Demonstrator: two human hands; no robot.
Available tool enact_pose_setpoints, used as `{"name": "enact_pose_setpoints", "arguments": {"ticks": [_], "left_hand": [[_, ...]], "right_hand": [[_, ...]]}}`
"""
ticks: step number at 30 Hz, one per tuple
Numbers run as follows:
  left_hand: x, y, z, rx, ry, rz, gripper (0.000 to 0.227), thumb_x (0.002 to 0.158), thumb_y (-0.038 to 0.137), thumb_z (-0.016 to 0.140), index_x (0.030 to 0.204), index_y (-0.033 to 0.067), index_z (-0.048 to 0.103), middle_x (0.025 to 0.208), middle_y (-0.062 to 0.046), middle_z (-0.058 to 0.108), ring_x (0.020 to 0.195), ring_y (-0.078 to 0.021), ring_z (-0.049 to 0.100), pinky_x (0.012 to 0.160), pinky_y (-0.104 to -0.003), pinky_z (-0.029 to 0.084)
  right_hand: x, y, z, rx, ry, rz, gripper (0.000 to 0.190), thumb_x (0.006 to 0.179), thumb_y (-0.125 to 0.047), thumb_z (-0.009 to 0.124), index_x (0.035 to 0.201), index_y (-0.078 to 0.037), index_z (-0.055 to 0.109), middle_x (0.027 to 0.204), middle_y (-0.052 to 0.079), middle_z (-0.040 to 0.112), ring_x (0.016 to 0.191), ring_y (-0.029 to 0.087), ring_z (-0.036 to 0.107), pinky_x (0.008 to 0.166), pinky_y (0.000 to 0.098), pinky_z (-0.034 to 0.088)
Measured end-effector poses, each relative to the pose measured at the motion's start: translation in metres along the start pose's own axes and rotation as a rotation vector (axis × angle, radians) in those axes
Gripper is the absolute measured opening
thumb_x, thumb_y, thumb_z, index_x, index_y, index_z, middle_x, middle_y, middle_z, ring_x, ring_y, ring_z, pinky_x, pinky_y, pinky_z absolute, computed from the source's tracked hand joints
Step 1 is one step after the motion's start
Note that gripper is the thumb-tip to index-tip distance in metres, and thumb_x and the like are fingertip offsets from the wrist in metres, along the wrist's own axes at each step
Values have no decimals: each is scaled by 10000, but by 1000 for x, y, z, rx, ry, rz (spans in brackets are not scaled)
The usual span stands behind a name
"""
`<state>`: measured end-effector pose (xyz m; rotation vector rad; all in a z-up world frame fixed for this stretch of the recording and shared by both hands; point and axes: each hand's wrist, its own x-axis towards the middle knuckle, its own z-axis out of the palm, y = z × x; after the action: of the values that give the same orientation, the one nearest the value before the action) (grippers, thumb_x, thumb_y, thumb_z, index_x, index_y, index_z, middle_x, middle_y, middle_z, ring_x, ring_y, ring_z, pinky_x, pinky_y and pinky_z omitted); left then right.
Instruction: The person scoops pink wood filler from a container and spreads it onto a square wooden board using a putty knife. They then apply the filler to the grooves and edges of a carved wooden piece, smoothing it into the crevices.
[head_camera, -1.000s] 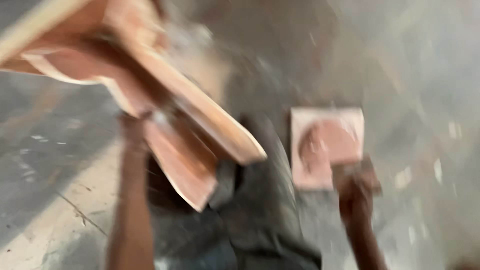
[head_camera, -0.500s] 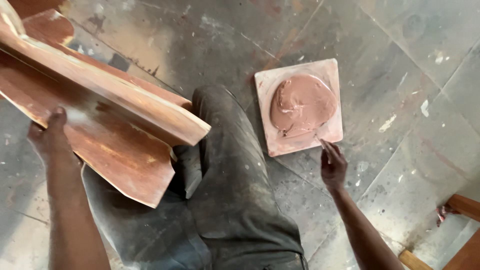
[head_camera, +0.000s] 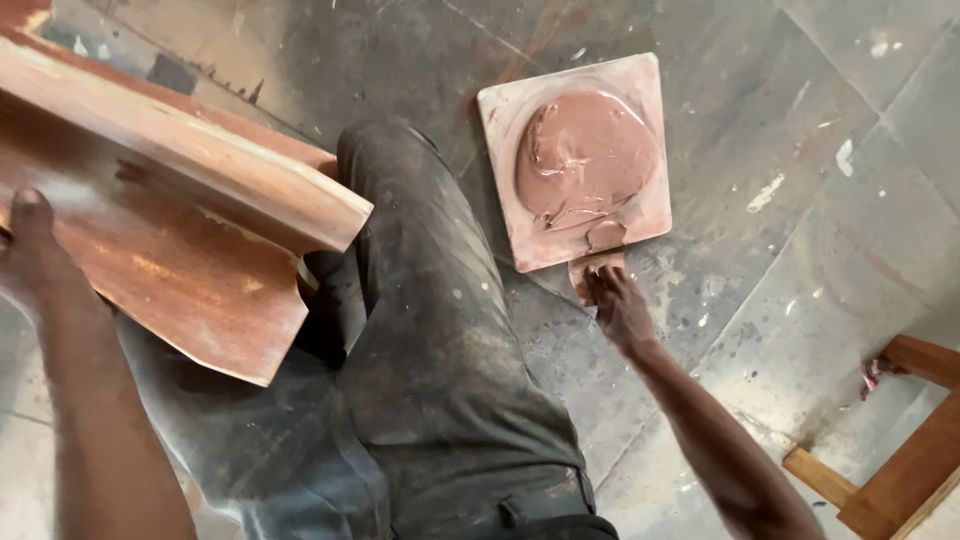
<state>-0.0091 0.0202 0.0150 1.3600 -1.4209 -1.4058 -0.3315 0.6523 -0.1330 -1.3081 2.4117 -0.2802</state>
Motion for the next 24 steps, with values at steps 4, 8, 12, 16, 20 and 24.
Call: {"name": "enact_pose_setpoints", "arguments": {"ticks": [4, 8, 12, 16, 20, 24], "left_hand": [[6, -5, -3, 107, 44, 124, 370, 1082, 103, 666, 1407, -33, 551, 1345, -129, 672, 1150, -213, 698, 1023, -353, 609], [18, -16, -9, 121, -37, 296, 370, 1051, -35, 627, 1410, -83, 553, 1382, -148, 641, 1200, -216, 639, 1090, -357, 522], [20, -27, -20, 346, 172, 148, 281, 1084, 105, 726, 1294, -48, 619, 1234, -101, 674, 1063, -175, 650, 974, -335, 565], [29, -36, -22, 228, 65, 235, 402, 1084, 55, 680, 1432, -73, 525, 1390, -149, 647, 1179, -211, 650, 1099, -355, 566], [36, -40, -22, 120, 94, 196, 475, 1092, 91, 727, 1466, -85, 494, 1427, -181, 654, 1190, -229, 655, 1113, -369, 573], [27, -35, -22, 152, 62, 220, 457, 1034, 99, 671, 1395, -81, 456, 1355, -138, 609, 1146, -202, 622, 1066, -341, 534]], "right_hand": [[-5, 26, -27, 68, 174, 40, 571, 789, -27, 543, 1342, -127, 643, 1121, 114, 645, 1056, 353, 607, 900, 459, 518], [16, 54, -38, 36, 259, 284, 556, 872, 22, 510, 1380, -143, 668, 1315, 105, 694, 1138, 349, 655, 1018, 450, 525], [47, 55, -31, 199, 189, 372, 424, 920, -33, 586, 1300, -165, 721, 1231, 132, 723, 1091, 346, 665, 947, 449, 535], [53, 35, -22, 229, 143, 245, 405, 903, -32, 590, 1259, -164, 732, 1192, 120, 739, 1060, 335, 673, 916, 433, 552], [43, 9, -13, 282, 121, 81, 423, 922, 12, 555, 1260, -168, 735, 1233, 101, 740, 1024, 288, 697, 921, 413, 574], [30, -6, -16, 256, 154, -57, 484, 814, 39, 528, 1205, -145, 745, 1189, 107, 759, 1055, 291, 706, 844, 417, 557]]}}
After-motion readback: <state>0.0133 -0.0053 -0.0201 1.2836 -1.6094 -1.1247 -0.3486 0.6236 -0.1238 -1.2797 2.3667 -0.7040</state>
